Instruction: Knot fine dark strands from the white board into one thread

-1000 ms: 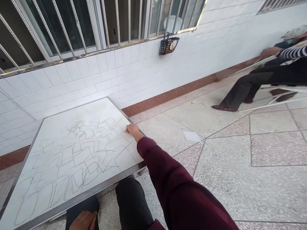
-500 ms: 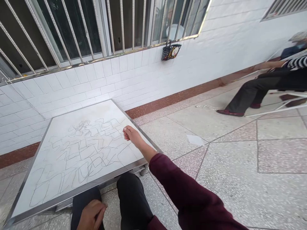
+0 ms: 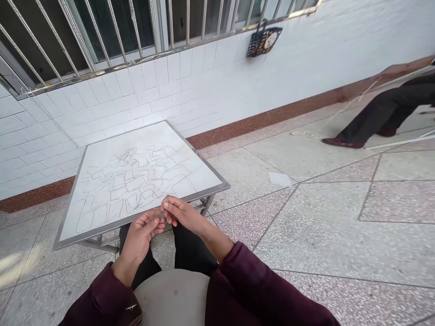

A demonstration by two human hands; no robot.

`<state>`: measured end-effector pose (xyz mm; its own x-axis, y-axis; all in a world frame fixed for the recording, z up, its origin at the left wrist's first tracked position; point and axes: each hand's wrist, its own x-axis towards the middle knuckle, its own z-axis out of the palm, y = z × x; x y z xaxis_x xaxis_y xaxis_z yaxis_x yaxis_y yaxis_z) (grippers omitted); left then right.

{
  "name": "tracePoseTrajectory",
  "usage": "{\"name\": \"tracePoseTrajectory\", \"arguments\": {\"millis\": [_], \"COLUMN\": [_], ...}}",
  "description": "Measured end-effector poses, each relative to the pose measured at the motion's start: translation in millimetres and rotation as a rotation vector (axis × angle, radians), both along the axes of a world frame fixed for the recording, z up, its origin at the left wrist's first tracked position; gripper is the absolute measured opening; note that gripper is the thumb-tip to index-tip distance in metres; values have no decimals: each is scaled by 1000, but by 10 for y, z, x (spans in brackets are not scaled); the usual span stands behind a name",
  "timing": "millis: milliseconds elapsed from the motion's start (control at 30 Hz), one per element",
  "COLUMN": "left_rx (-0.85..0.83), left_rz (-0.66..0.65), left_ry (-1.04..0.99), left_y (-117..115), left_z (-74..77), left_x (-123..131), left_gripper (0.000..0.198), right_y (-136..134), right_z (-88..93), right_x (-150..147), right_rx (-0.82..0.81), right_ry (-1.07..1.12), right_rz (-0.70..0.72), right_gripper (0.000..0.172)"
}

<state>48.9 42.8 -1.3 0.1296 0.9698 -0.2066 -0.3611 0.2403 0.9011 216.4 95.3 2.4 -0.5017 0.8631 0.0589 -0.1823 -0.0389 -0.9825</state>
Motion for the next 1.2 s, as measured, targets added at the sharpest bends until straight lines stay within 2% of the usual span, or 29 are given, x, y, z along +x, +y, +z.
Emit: {"name": "tracePoseTrajectory", "arguments": {"millis": [133, 233, 467, 633, 800, 1100, 1200], "left_rx": [52, 69, -4, 45, 109, 117, 129], "left_rz": [25, 62, 86, 89, 47, 4, -11], "left_ry": [110, 116, 148, 205, 276, 335, 315], "left_y": [-121, -166, -247, -244, -244, -266, -278], "left_z": [16, -15, -136, -173, -223, -241, -234], "left_x": [-49, -96, -122, -83, -83, -47, -29], "left_gripper": [41, 49, 62, 61, 55, 66, 67], "right_y": [-135, -210, -291, -390, -425, -515, -546], "right_z": [-67, -133, -249, -238, -290, -456, -465], "right_x": [-124, -212, -217, -212, -241, -252, -235], "right_rx": [-57, -119, -158, -95, -67, -294, -295], "right_ry": [0, 9, -7, -51, -21, 120, 141], "right_rz": [-46, -97, -276, -154, -173, -206, -210], "right_gripper": [37, 38, 37, 28, 31, 33, 33]}}
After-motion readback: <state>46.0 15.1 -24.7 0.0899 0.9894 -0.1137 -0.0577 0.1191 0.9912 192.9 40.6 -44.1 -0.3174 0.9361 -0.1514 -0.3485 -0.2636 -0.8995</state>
